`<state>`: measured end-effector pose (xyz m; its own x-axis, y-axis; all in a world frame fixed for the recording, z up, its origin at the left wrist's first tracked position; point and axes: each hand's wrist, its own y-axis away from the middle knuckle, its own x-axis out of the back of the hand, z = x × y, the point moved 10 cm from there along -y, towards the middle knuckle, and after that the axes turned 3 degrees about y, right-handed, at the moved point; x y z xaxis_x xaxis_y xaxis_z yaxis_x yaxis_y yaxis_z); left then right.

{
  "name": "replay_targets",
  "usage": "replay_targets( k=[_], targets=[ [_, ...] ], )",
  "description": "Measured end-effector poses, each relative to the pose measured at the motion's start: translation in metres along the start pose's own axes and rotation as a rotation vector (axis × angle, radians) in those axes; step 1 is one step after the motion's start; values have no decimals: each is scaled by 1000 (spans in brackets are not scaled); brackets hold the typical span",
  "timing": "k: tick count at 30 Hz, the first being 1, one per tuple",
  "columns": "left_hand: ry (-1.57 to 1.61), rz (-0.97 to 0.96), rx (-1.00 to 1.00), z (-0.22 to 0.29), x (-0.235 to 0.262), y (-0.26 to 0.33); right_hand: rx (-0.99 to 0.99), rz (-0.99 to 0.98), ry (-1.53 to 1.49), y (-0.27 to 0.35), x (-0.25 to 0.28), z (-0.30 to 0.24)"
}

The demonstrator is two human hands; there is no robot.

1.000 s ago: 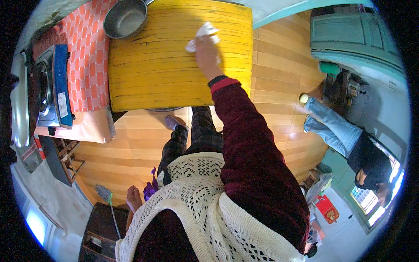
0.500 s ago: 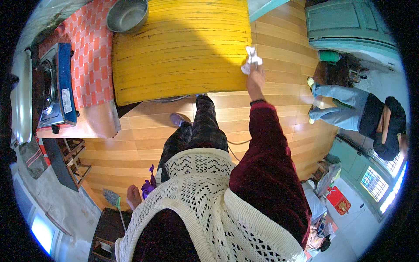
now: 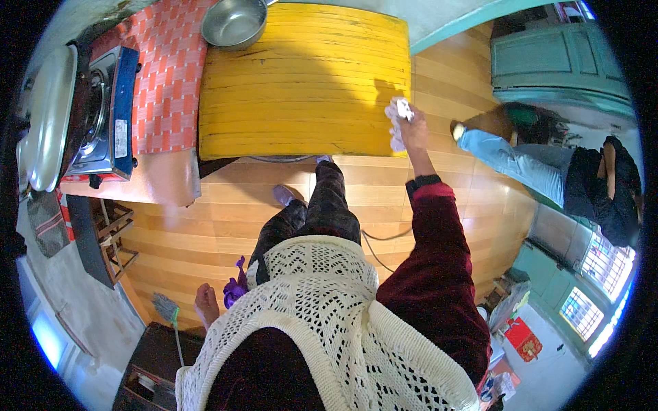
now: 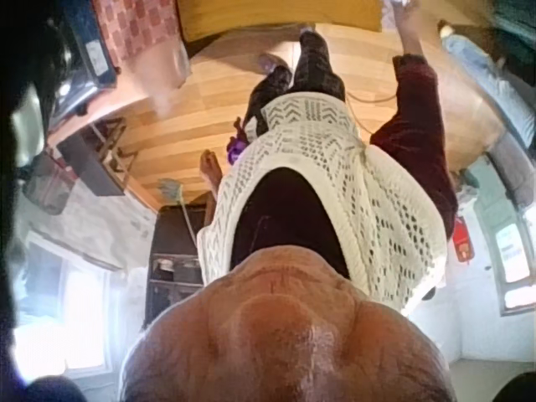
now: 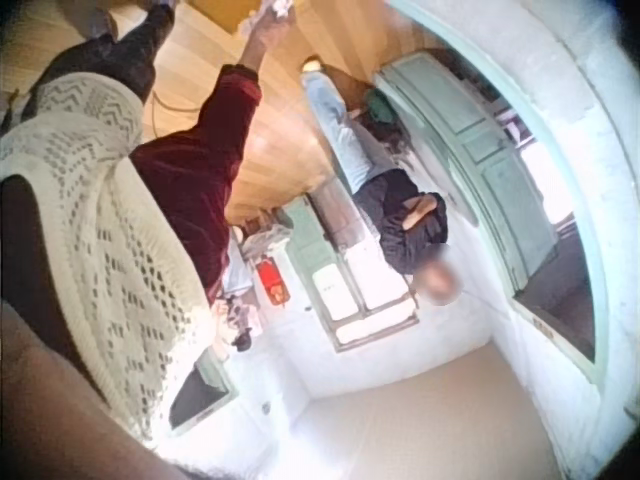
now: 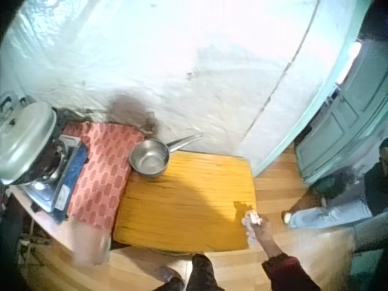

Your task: The person wipes a patterned tablecloth and a yellow wooden surface with a white cloth. They move around the room, wiping different sections of the table and a nearby yellow surface.

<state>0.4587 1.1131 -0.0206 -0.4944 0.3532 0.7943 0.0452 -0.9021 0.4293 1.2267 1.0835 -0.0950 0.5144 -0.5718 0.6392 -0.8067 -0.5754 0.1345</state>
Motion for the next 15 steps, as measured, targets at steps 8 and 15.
replay_targets(
  k=[8,15],
  targets=[
    [32,47,73,0,-1,19,179,-35,470,2,-147,-46],
    [59,76,102,17,-16,39,385,-643,262,28,-212,-127]
  ],
)
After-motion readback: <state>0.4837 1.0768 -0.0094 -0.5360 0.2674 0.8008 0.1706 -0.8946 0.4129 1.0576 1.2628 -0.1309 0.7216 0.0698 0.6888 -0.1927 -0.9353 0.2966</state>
